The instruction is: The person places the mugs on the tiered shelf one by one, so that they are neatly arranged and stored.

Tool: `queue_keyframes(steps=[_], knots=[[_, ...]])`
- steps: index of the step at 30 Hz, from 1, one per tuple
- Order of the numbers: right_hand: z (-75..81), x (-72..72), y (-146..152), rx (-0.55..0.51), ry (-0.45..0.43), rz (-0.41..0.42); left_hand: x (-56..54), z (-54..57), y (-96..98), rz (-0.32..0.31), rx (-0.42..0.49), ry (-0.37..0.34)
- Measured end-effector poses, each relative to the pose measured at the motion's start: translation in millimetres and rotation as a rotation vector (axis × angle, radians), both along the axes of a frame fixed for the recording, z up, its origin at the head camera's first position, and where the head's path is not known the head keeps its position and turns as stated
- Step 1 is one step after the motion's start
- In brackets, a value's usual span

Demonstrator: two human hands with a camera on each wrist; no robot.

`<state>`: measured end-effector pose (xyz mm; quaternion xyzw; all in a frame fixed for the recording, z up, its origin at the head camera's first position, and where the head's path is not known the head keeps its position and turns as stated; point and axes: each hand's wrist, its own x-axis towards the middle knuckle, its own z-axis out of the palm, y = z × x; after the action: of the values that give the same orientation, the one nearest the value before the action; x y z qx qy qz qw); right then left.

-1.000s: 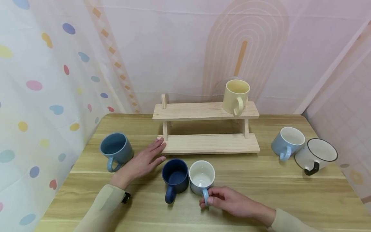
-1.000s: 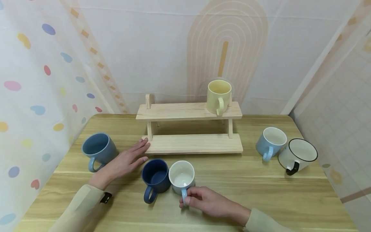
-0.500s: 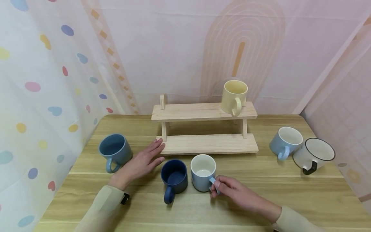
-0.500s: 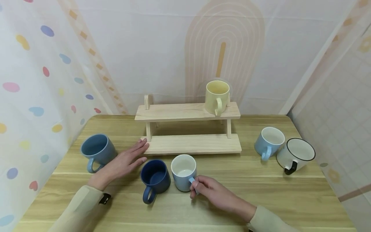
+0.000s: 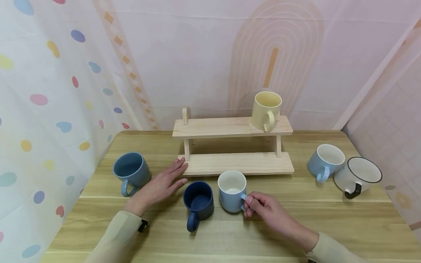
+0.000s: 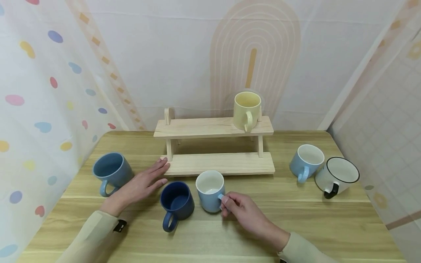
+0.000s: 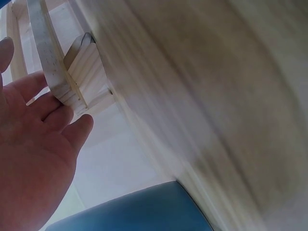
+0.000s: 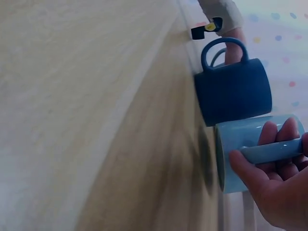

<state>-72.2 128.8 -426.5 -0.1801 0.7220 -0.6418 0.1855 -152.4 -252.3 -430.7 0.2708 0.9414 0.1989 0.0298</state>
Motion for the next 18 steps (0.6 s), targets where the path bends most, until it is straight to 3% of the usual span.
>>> queue_keyframes(steps=[18], knots=[[32.9,-5.0,-4,-0.118,0.074,-0.125,-0.7,-0.6,0.1,-0.003,0.009,0.011]])
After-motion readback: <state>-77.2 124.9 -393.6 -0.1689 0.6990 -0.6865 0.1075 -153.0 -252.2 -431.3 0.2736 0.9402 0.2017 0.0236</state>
